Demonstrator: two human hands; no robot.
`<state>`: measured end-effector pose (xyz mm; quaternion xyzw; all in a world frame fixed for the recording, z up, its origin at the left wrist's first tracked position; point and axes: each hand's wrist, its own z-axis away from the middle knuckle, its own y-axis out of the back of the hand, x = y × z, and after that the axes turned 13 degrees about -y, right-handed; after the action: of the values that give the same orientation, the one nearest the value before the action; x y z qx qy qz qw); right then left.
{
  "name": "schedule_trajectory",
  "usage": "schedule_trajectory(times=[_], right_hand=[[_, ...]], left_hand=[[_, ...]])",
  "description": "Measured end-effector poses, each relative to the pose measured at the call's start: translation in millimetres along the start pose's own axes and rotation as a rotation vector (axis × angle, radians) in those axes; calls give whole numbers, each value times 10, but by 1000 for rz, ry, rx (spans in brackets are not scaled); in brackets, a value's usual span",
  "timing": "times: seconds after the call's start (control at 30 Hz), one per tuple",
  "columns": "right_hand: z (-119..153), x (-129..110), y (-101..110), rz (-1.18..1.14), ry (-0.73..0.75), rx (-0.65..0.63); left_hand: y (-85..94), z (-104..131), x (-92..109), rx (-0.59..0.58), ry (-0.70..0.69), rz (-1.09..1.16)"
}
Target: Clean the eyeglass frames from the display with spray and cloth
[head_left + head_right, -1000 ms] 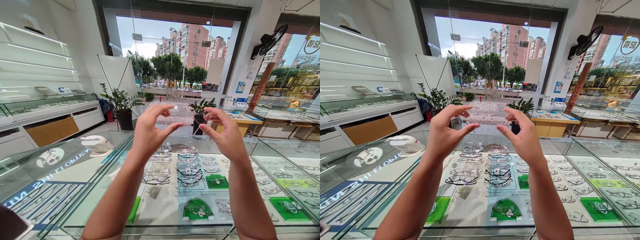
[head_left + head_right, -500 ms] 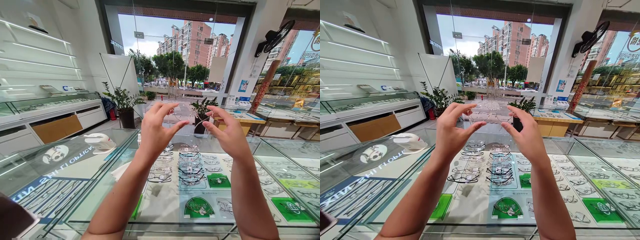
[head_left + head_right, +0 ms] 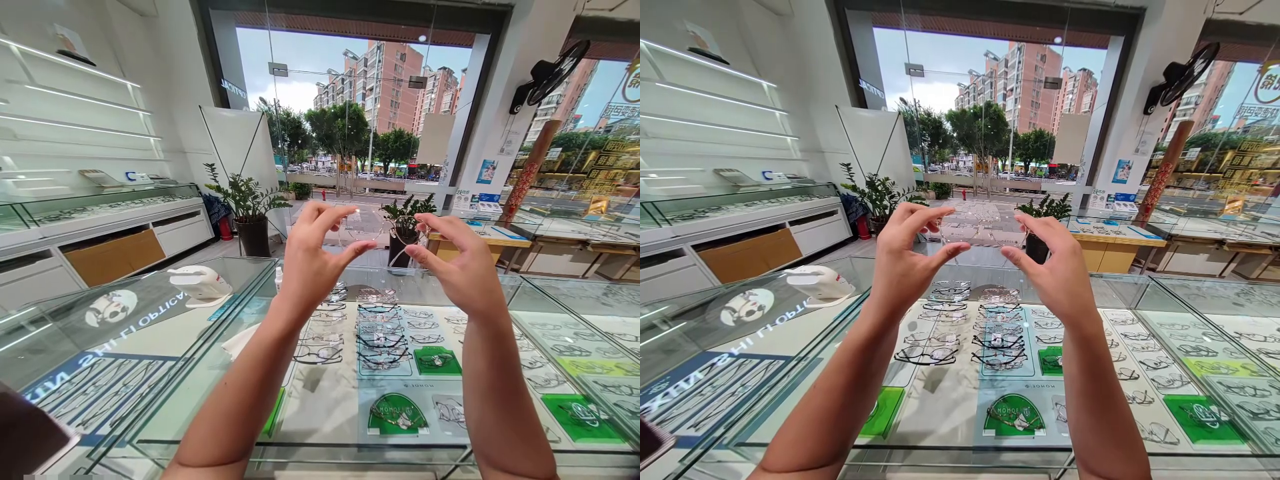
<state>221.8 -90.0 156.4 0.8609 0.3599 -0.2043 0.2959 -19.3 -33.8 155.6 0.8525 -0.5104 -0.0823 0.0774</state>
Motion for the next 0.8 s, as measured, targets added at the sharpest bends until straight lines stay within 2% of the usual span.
schedule_trajectory(times=[0.27,0.43,0.8], right_hand=[[14,-41,-7,32,57,72],[11,-52,-12,82,79,108],[13,-80,-3,104,84,99]], left_hand=[[-55,17,-95,-30,76,139],[-118,32,-118,7,134,183],[-209,72,-196,58,199,232]])
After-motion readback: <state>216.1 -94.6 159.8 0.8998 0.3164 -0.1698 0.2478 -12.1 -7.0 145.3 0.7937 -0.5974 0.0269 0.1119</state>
